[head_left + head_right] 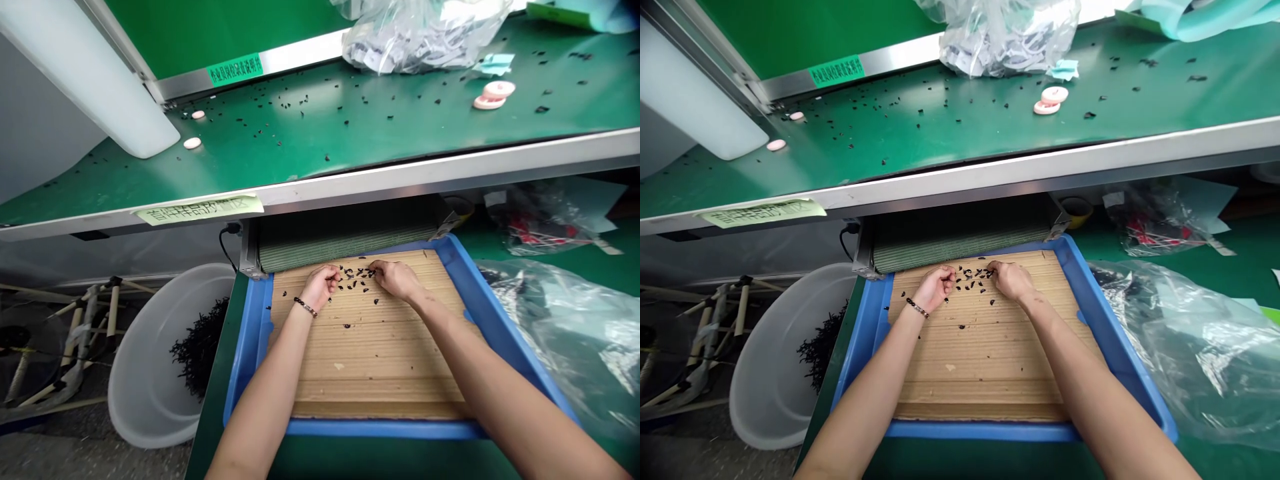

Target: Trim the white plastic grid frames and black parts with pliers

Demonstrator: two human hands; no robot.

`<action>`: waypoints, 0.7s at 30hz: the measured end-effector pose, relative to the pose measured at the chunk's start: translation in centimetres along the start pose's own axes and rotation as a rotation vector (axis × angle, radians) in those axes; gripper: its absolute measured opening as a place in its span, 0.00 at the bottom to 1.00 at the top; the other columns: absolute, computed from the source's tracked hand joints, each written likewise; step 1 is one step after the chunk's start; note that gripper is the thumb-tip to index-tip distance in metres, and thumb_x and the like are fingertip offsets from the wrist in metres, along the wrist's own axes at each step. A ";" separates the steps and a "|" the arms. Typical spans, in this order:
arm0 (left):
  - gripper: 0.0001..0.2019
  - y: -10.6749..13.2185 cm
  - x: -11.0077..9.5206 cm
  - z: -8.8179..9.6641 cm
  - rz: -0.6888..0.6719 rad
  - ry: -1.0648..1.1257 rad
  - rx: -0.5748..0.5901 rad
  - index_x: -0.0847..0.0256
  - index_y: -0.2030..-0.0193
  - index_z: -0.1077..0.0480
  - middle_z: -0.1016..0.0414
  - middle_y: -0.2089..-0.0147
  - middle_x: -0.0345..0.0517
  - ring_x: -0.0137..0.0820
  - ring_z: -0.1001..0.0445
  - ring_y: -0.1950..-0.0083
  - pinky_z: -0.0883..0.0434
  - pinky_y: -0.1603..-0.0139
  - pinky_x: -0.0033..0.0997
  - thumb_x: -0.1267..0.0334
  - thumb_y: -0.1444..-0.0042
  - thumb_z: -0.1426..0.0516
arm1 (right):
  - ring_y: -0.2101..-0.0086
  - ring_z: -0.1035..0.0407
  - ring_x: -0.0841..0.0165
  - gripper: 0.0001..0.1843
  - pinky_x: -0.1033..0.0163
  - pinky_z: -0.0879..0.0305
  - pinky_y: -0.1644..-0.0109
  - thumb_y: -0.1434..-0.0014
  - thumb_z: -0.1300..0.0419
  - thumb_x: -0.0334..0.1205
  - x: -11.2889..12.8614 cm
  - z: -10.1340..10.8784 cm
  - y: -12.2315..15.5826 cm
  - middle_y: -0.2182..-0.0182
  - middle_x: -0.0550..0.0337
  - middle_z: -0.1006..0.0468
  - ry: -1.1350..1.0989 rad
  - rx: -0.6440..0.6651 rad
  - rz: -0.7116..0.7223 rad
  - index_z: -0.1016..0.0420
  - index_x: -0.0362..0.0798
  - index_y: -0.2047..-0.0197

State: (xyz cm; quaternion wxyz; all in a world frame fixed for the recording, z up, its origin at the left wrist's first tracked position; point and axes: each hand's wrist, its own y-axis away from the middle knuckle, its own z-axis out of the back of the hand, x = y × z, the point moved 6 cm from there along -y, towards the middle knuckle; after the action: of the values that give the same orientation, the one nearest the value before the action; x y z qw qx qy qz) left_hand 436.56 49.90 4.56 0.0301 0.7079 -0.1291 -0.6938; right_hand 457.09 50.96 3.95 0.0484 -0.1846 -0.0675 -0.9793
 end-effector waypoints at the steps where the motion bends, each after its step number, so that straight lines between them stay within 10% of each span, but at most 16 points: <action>1: 0.04 -0.3 0.1 -0.6 -0.012 -0.063 -0.013 0.63 0.69 0.30 0.29 0.71 0.45 0.27 0.33 0.72 0.35 0.71 0.26 0.66 0.49 0.46 | 0.58 0.28 0.61 0.19 0.59 0.38 0.53 0.40 0.50 0.41 0.0 0.0 0.0 0.58 0.56 0.21 0.015 0.001 0.001 0.28 0.56 0.47; 9: 0.03 -2.2 -0.1 -4.5 -0.143 -0.557 -0.095 0.58 0.73 0.27 0.24 0.62 0.51 0.43 0.30 0.52 0.37 0.49 0.37 0.69 0.52 0.39 | 0.59 0.28 0.61 0.16 0.56 0.36 0.53 0.40 0.46 0.43 0.1 0.2 -0.7 0.61 0.53 0.21 0.041 0.043 -0.001 0.27 0.50 0.51; 21: 0.06 -2.4 -0.2 -4.4 -0.053 -0.466 -0.067 0.59 0.78 0.34 0.31 0.75 0.45 0.37 0.31 0.62 0.36 0.60 0.32 0.70 0.55 0.41 | 0.64 0.32 0.65 0.08 0.55 0.38 0.54 0.46 0.40 0.42 -0.4 -0.2 -0.5 0.71 0.59 0.27 -0.322 -0.017 -0.112 0.28 0.46 0.66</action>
State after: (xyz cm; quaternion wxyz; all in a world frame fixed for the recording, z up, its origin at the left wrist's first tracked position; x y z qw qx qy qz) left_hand 441.22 51.64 4.35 0.0047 0.5303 -0.0910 -0.8429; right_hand 457.28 51.41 3.54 -0.0193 -0.3354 -0.0764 -0.9388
